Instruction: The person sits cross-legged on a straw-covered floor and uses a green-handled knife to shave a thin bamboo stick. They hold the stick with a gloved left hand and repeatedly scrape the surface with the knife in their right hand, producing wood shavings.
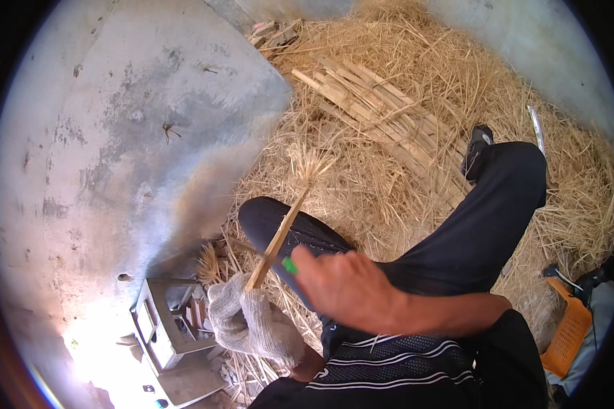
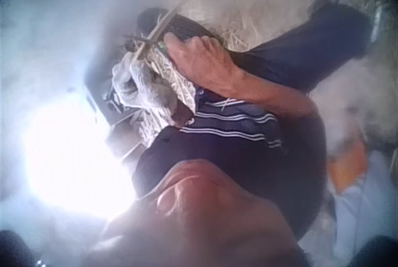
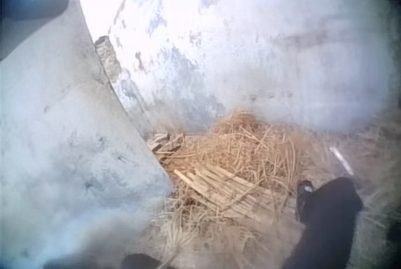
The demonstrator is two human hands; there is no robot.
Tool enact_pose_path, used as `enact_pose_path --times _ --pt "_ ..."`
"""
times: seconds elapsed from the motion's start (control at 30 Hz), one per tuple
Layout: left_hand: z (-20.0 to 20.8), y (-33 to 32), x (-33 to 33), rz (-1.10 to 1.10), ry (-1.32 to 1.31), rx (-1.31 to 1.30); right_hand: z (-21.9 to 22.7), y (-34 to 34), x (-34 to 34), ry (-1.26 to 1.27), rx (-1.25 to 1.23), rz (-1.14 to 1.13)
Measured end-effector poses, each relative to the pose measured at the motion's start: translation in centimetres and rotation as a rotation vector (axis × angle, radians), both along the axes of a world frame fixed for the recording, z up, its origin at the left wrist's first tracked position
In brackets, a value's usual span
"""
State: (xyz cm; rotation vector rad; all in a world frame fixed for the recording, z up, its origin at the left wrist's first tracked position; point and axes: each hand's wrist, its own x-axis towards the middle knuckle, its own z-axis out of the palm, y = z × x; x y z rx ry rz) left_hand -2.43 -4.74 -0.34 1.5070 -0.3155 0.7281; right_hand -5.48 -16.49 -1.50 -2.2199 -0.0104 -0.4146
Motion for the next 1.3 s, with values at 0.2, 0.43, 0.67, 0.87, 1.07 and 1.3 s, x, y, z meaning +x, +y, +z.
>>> enact_pose_path --times 0.2,0.43,0.67,0.87,1.07,1.3 --pt "0.8 0.1 -0.5 -0.056 0.039 0.076 -4.2 -0.7 1.7 0.075 0.043 -0.102" --pt "0.6 0.4 -0.2 -0.049 0.024 0.066 2.5 -0.7 -1.8 0.041 0.156 0.141" --pt "0.9 -0.1 0.3 -0.09 -0.026 0.09 -4.5 -1.7 1.9 0.043 -0.028 -0.14" --pt "1.2 -1.0 -0.4 -0.032 0.043 0.01 1.9 -1.4 -1.1 0.054 0.239 0.094" --pt "0.9 -0.7 -0.4 -0.062 0.053 0.033 3.3 -0.9 -2.3 0.036 0.279 0.144" --pt "0.9 -0.1 -0.5 -0.059 0.064 0.06 3.2 -0.7 -2.5 0.008 0.29 0.172"
